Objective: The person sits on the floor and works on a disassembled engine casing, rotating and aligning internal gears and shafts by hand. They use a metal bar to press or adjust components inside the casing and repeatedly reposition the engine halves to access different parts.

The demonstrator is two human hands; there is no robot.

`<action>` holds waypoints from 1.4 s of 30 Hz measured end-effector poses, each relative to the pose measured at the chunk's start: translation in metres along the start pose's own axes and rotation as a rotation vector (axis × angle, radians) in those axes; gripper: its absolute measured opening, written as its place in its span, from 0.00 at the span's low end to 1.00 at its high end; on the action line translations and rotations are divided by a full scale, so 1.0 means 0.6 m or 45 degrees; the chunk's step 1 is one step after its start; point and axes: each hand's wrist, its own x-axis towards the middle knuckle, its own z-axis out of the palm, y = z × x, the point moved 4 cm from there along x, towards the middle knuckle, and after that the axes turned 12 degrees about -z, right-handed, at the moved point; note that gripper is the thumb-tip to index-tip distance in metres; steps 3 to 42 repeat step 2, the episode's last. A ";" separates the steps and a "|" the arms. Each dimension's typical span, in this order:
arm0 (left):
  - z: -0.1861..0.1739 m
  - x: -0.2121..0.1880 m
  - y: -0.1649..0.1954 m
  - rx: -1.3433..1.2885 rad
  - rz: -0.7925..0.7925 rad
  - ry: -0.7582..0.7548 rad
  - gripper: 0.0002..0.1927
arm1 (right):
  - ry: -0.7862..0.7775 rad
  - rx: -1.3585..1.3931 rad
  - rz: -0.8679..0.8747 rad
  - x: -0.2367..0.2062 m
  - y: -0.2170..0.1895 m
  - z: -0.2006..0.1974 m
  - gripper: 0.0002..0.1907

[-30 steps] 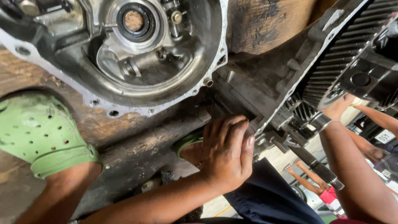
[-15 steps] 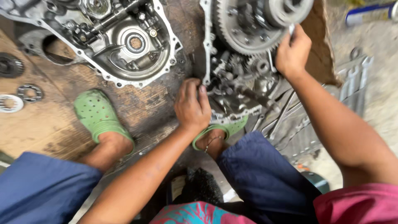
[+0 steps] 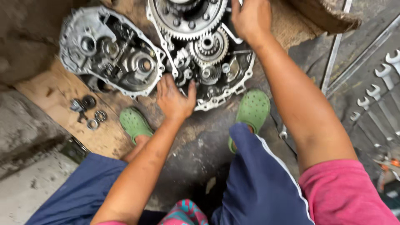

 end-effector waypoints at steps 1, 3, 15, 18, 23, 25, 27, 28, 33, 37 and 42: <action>-0.003 0.002 0.005 0.035 0.016 -0.004 0.36 | 0.238 0.004 -0.076 -0.007 -0.009 -0.016 0.12; -0.001 0.006 0.006 0.088 -0.001 -0.018 0.38 | 0.175 -0.013 -0.028 -0.003 -0.005 -0.009 0.13; -0.001 0.006 0.006 0.088 -0.001 -0.018 0.38 | 0.175 -0.013 -0.028 -0.003 -0.005 -0.009 0.13; -0.001 0.006 0.006 0.088 -0.001 -0.018 0.38 | 0.175 -0.013 -0.028 -0.003 -0.005 -0.009 0.13; -0.001 0.006 0.006 0.088 -0.001 -0.018 0.38 | 0.175 -0.013 -0.028 -0.003 -0.005 -0.009 0.13; -0.001 0.006 0.006 0.088 -0.001 -0.018 0.38 | 0.175 -0.013 -0.028 -0.003 -0.005 -0.009 0.13; -0.001 0.006 0.006 0.088 -0.001 -0.018 0.38 | 0.175 -0.013 -0.028 -0.003 -0.005 -0.009 0.13; -0.001 0.006 0.006 0.088 -0.001 -0.018 0.38 | 0.175 -0.013 -0.028 -0.003 -0.005 -0.009 0.13; -0.001 0.006 0.006 0.088 -0.001 -0.018 0.38 | 0.175 -0.013 -0.028 -0.003 -0.005 -0.009 0.13; -0.001 0.006 0.006 0.088 -0.001 -0.018 0.38 | 0.175 -0.013 -0.028 -0.003 -0.005 -0.009 0.13; -0.001 0.006 0.006 0.088 -0.001 -0.018 0.38 | 0.175 -0.013 -0.028 -0.003 -0.005 -0.009 0.13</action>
